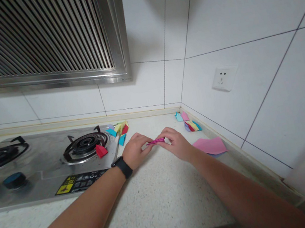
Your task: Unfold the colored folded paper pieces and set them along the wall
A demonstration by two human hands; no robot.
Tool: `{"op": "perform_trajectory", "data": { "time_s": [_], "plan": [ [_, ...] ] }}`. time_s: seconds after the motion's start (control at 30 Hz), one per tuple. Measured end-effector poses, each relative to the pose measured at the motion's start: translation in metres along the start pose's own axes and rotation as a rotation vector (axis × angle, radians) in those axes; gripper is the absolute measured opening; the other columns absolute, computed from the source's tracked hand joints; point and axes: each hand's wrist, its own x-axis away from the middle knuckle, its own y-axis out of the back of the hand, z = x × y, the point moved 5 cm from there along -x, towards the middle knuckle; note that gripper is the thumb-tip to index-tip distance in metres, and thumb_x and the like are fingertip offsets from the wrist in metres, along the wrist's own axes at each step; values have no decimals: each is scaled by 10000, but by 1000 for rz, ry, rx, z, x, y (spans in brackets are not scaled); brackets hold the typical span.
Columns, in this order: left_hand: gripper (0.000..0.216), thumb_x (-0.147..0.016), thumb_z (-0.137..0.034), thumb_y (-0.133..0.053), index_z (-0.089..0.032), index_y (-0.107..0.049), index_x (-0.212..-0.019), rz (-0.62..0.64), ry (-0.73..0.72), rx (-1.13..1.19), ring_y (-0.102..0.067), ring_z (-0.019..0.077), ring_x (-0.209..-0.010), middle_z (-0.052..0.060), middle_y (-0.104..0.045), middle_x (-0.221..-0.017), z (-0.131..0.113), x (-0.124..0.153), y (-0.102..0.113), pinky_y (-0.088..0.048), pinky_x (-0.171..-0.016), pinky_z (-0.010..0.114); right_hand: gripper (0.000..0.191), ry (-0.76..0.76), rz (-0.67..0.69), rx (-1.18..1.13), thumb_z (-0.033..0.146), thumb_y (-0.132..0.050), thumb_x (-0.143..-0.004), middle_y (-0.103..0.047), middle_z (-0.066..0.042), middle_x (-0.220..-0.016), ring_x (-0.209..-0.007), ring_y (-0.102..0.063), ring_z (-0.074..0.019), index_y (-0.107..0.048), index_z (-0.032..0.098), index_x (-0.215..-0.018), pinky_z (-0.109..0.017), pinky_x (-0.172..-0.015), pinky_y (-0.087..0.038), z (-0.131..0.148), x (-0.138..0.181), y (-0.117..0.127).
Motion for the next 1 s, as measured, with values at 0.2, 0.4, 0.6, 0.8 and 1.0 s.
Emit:
{"op": "perform_trajectory", "data": {
  "time_s": [0.2, 0.4, 0.6, 0.8, 1.0],
  "plan": [
    [168, -910, -295, -529, -215, -676, -931, 16, -20, 14, -541, 196, -846, 37, -674, -853, -6, -2, 2, -417, -795, 352, 116, -23, 39, -37, 314, -617, -849, -630, -38, -819, -803, -529, -190, -693, 250, -907, -322, -721, -381, 2, -2, -3],
    [175, -921, -268, -505, -201, -666, -916, 24, -31, 12, -544, 190, -833, 42, -665, -853, -7, -2, 3, -412, -806, 350, 119, -81, 6, -86, 329, -630, -834, -568, -12, -749, -659, -451, -146, -680, 232, -882, -287, -629, -347, -1, 0, -2],
    [172, -914, -297, -522, -206, -666, -933, 21, -22, 29, -541, 192, -846, 45, -661, -875, -8, -2, 2, -416, -788, 338, 111, -80, 27, -126, 297, -601, -849, -574, -16, -780, -661, -456, -135, -681, 221, -862, -283, -627, -356, -1, 0, -3],
    [180, -923, -290, -506, -202, -663, -923, 8, -45, 14, -543, 187, -838, 45, -651, -865, -9, -2, 4, -408, -805, 349, 129, -162, 10, -167, 321, -629, -821, -562, -4, -730, -644, -451, -137, -670, 225, -897, -275, -613, -366, -9, 1, -4],
    [160, -920, -266, -505, -203, -648, -955, -12, -48, -1, -545, 194, -867, 49, -641, -897, -11, -1, 6, -409, -824, 360, 110, -124, 29, -184, 318, -628, -822, -579, -22, -786, -684, -474, -147, -678, 225, -852, -288, -638, -382, -7, 0, -4]
  ]
}}
